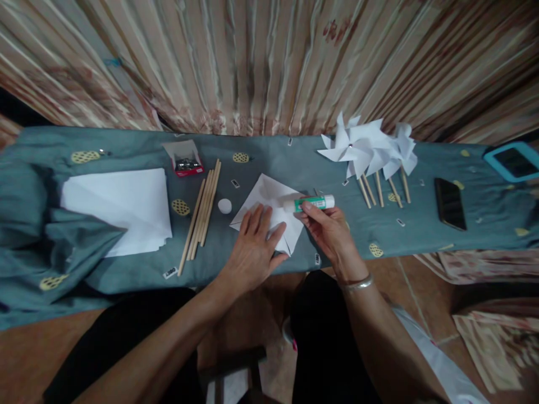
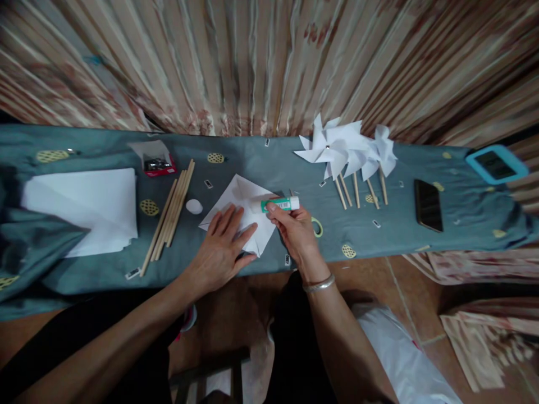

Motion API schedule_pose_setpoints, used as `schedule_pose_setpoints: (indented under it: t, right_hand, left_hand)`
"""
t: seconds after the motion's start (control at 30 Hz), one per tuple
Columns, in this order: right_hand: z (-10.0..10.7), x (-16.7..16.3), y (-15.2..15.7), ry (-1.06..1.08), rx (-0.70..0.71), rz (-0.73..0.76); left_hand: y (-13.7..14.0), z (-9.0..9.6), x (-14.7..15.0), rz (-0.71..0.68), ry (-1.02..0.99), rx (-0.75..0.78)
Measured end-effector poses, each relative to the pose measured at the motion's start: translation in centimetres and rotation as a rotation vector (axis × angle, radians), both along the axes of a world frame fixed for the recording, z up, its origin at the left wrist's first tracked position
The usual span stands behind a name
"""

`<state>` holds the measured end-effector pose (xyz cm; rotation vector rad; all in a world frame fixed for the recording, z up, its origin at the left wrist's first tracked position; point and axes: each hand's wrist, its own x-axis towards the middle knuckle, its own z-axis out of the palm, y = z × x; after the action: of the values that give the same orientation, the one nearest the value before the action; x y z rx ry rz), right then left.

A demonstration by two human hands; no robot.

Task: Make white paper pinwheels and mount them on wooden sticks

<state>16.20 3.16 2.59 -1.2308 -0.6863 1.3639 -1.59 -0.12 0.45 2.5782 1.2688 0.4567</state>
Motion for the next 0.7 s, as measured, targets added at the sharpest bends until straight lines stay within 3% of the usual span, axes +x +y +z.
schedule_pose_setpoints:
  t: [0.13,0.43,0.57,0.7]
  right_hand:
    - [-0.4,-0.5,-0.2,-0.133,0.031,0.028]
    - [2.0,-1.6,-2.5,-0.936,0.418,0.084]
    - [2.1,-1.9,-2.7,-1.000,0.484,0.106]
    - [1.6,-1.8,-2.3,-0.925,0.415,0.101]
  left_hand:
    - [0.0,0.0,0.0,0.003,-0.003,0.001]
    - [0.0,-0.1,0.0,0.004,0.009,0.035]
    - [0.0,-0.1,0.0,0.003,0.037,0.047]
    - [0.0,-0.1,0.0,0.002,0.035,0.039]
